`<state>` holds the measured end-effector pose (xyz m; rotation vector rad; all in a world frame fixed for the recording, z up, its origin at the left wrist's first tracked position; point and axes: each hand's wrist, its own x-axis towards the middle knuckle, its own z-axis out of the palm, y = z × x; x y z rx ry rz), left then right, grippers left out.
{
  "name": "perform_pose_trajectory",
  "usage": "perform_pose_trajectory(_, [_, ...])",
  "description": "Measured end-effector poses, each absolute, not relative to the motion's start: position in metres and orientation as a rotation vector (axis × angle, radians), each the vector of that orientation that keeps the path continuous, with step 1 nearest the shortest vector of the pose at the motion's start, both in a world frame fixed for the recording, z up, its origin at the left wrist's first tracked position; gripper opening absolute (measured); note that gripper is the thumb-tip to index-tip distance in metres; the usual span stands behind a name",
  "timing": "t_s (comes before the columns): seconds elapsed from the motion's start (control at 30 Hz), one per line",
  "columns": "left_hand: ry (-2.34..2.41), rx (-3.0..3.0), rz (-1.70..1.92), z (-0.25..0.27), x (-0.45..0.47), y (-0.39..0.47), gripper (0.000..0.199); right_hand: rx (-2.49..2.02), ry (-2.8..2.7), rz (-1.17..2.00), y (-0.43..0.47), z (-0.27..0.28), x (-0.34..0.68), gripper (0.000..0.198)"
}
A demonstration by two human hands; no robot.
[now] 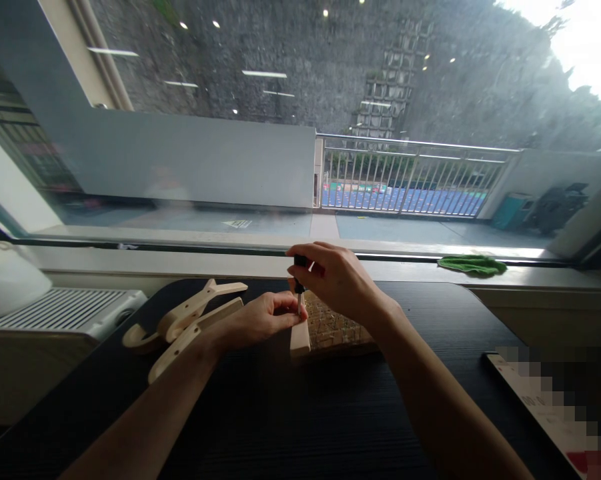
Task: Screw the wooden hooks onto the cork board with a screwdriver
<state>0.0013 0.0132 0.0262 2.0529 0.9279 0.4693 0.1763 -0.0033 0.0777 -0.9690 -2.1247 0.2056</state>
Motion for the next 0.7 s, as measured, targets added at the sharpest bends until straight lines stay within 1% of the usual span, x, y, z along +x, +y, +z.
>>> perform_pose_trajectory(0.17, [0.944, 2.034, 0.445, 0.028, 0.002, 0.012, 0.024, -0.952, -2.092, 0.165, -0.002, 0.075, 0.171, 0.023])
perform_pose_trajectory(0.33, [0.93, 1.975, 0.417, 0.024, 0.0, 0.014, 0.026, -0.925, -2.079, 0.193, -0.006, 0.074, 0.164, 0.024])
perform_pose_trajectory(0.57, [0.938, 1.963, 0.461, 0.02, -0.001, 0.016, 0.026, -0.844, -2.179, 0.26, -0.009, 0.08, 0.169, 0.032])
perform_pose_trajectory(0.7, [0.925, 1.986, 0.461, 0.023, 0.001, 0.014, 0.024, -0.874, -2.182, 0.287, -0.01, 0.085, 0.178, 0.034])
